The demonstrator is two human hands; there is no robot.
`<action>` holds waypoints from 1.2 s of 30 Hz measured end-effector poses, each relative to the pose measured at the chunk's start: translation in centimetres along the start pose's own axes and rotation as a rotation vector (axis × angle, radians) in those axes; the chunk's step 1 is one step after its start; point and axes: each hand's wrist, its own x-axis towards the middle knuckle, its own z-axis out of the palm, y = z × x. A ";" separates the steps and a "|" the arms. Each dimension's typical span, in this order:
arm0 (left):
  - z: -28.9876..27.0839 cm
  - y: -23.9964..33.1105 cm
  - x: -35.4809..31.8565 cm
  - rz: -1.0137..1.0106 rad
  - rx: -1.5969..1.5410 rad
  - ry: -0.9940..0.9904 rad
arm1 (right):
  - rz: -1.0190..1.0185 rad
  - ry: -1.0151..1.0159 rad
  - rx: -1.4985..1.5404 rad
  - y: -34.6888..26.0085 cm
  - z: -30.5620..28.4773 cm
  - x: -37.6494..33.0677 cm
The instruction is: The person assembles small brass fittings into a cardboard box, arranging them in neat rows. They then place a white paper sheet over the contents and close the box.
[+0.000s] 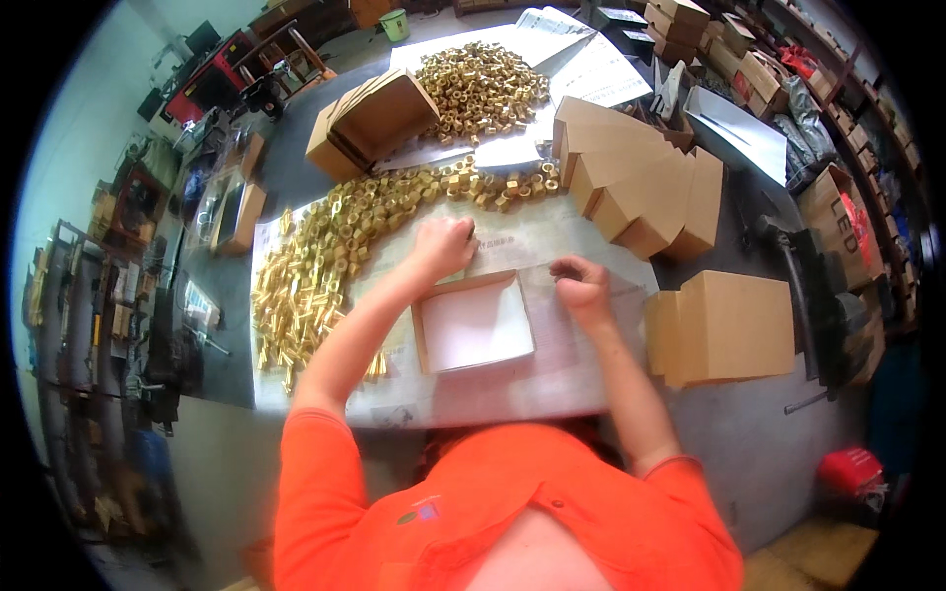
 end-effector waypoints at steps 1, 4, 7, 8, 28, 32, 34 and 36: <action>0.1 0.2 0.1 -0.004 0.027 -0.004 | -0.008 0.000 -0.009 0.0 0.0 0.0; -0.5 0.4 -0.2 -0.016 0.038 0.011 | 0.000 -0.002 0.037 0.3 0.1 -0.1; -3.5 1.8 -2.0 -0.003 -0.266 0.085 | -0.015 -0.008 0.054 0.7 -0.1 -0.1; -4.8 2.9 -3.0 -0.019 -0.408 0.078 | -0.027 -0.009 0.049 0.7 -0.2 -0.1; -1.1 8.7 -6.1 0.082 -0.180 0.046 | -0.013 -0.006 0.020 -0.2 -0.2 -0.1; -0.6 8.8 -6.4 0.077 -0.226 0.037 | 0.005 -0.015 0.019 -0.2 -0.2 0.0; -0.6 8.7 -6.3 0.083 -0.232 0.057 | -0.004 -0.020 0.011 -0.4 -0.2 0.0; -0.7 8.4 -6.2 0.094 -0.255 0.077 | -0.001 -0.022 0.009 -0.4 -0.3 0.1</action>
